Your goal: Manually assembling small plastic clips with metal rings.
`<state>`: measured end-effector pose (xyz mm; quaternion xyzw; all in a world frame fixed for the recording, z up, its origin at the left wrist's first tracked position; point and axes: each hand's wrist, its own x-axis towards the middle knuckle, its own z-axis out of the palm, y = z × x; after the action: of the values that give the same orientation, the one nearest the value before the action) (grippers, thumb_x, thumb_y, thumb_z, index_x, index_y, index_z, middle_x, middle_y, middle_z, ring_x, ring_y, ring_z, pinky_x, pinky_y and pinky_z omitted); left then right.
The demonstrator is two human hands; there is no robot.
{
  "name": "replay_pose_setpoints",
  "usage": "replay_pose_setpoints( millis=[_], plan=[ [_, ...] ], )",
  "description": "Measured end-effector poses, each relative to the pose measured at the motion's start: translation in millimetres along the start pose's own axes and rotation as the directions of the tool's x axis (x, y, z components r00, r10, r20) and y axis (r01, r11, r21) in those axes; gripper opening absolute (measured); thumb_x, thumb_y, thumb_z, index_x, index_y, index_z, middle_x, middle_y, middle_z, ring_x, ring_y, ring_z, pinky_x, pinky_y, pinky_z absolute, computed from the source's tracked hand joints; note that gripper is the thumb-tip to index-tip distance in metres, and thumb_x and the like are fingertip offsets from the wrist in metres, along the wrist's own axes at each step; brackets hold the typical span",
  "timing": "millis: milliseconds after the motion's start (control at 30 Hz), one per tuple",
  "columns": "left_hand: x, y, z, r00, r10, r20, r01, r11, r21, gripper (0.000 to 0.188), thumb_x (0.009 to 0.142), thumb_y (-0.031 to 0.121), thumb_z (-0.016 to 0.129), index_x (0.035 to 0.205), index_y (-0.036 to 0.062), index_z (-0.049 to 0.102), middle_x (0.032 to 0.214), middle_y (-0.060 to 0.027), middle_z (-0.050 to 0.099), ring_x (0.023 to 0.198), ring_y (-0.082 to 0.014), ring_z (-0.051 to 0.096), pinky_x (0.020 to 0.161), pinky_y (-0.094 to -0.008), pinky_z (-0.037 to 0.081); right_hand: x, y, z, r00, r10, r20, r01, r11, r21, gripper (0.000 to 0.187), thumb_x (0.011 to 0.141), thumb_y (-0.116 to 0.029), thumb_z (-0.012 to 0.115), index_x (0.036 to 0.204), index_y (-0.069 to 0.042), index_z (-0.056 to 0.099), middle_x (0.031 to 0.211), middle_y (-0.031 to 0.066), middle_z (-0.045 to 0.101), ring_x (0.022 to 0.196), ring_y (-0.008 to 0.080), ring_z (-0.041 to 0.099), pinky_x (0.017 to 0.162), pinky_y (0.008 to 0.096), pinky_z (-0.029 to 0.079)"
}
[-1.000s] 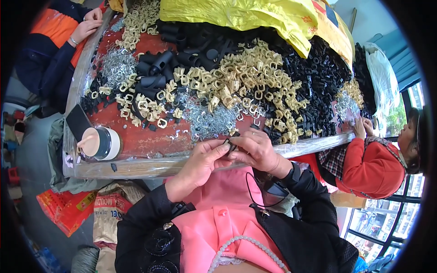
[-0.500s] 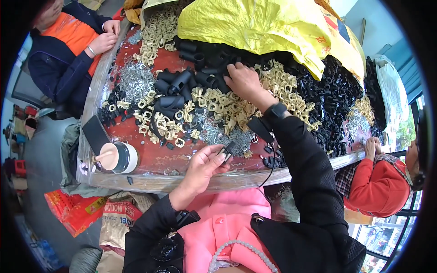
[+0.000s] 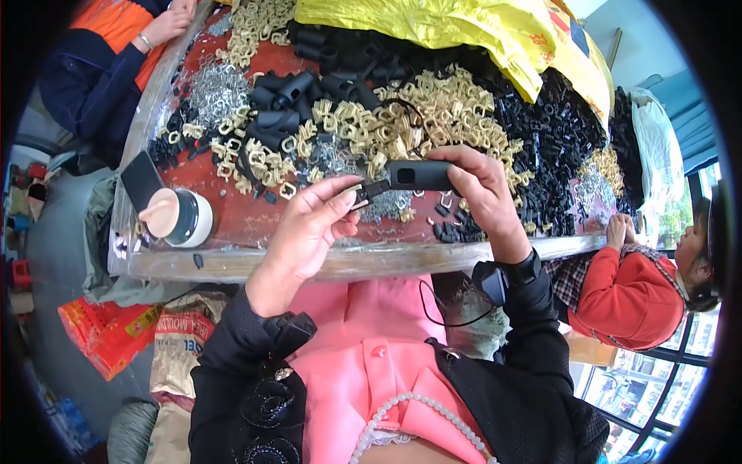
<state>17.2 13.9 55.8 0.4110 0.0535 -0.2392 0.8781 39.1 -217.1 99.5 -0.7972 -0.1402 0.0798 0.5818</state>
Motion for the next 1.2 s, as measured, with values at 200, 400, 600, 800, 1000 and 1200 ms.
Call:
replay_pose_setpoints(
  millis=[200, 400, 600, 800, 1000, 1200],
  plan=[
    [-10.3, -6.5, 9.9, 0.996, 0.041, 0.075, -0.051, 0.99, 0.133, 0.027, 0.079, 0.01, 0.056, 0.103, -0.0023, 0.052, 0.075, -0.003, 0.056, 0.059, -0.0077, 0.052, 0.055, -0.0192, 0.045, -31.1, 7.9, 3.1, 0.997, -0.001, 0.081, -0.007, 0.995, 0.096, 0.031, 0.084, -0.022, 0.049, 0.1, 0.004, 0.053, 0.09, 0.0072, 0.058, 0.083, 0.0119, 0.053, 0.075, 0.023, 0.041],
    [-14.0, -15.8, 16.1, 0.989, 0.106, 0.106, -0.139, 0.911, 0.388, 0.027, 0.078, 0.01, 0.058, 0.101, -0.003, 0.052, 0.074, -0.0044, 0.057, 0.061, -0.0076, 0.052, 0.055, -0.02, 0.045, -44.0, 17.2, 9.7, 0.995, -0.021, 0.095, 0.004, 0.986, 0.169, 0.034, 0.084, -0.023, 0.05, 0.103, 0.005, 0.051, 0.095, 0.0099, 0.057, 0.087, 0.0144, 0.053, 0.078, 0.0254, 0.041],
    [-4.8, -20.5, 9.8, 0.997, 0.004, 0.077, -0.031, 0.937, 0.348, 0.027, 0.077, 0.01, 0.059, 0.1, -0.0036, 0.053, 0.076, -0.0059, 0.058, 0.061, -0.0078, 0.053, 0.056, -0.02, 0.046, -45.5, 29.6, 17.5, 0.989, -0.129, 0.076, 0.124, 0.99, 0.066, 0.029, 0.083, -0.018, 0.053, 0.103, 0.004, 0.052, 0.087, 0.0081, 0.058, 0.077, 0.0122, 0.054, 0.069, 0.0236, 0.044],
    [-1.2, -25.3, 6.2, 0.995, -0.097, -0.019, 0.098, 0.946, 0.308, 0.029, 0.076, 0.011, 0.061, 0.099, -0.004, 0.054, 0.078, -0.0066, 0.059, 0.062, -0.0088, 0.055, 0.055, -0.0202, 0.046, -48.2, 39.9, 26.8, 0.997, 0.028, 0.074, -0.036, 0.994, 0.107, 0.029, 0.083, -0.016, 0.052, 0.103, 0.004, 0.052, 0.088, 0.0087, 0.058, 0.082, 0.0127, 0.054, 0.073, 0.0242, 0.042],
    [4.2, -30.6, -5.0, 0.983, -0.183, -0.015, 0.181, 0.954, 0.24, 0.036, 0.075, 0.011, 0.062, 0.105, -0.0036, 0.05, 0.081, -0.0069, 0.059, 0.063, -0.0092, 0.056, 0.055, -0.0197, 0.047, -42.2, 35.4, 33.5, 0.975, -0.016, 0.222, -0.034, 0.975, 0.219, 0.045, 0.077, -0.023, 0.057, 0.112, 0.003, 0.046, 0.1, 0.0119, 0.054, 0.095, 0.0173, 0.05, 0.082, 0.0286, 0.038],
    [2.1, -40.3, 13.2, 0.977, -0.21, 0.024, 0.204, 0.967, 0.151, 0.046, 0.072, 0.008, 0.064, 0.112, -0.0022, 0.043, 0.089, -0.0066, 0.058, 0.071, -0.0106, 0.058, 0.059, -0.0199, 0.048, -29.7, 38.1, 41.5, 0.85, -0.361, 0.385, 0.311, 0.932, 0.188, 0.071, 0.064, -0.037, 0.062, 0.118, 0.003, 0.039, 0.11, 0.0157, 0.047, 0.104, 0.0272, 0.044, 0.091, 0.036, 0.031]
  ],
)
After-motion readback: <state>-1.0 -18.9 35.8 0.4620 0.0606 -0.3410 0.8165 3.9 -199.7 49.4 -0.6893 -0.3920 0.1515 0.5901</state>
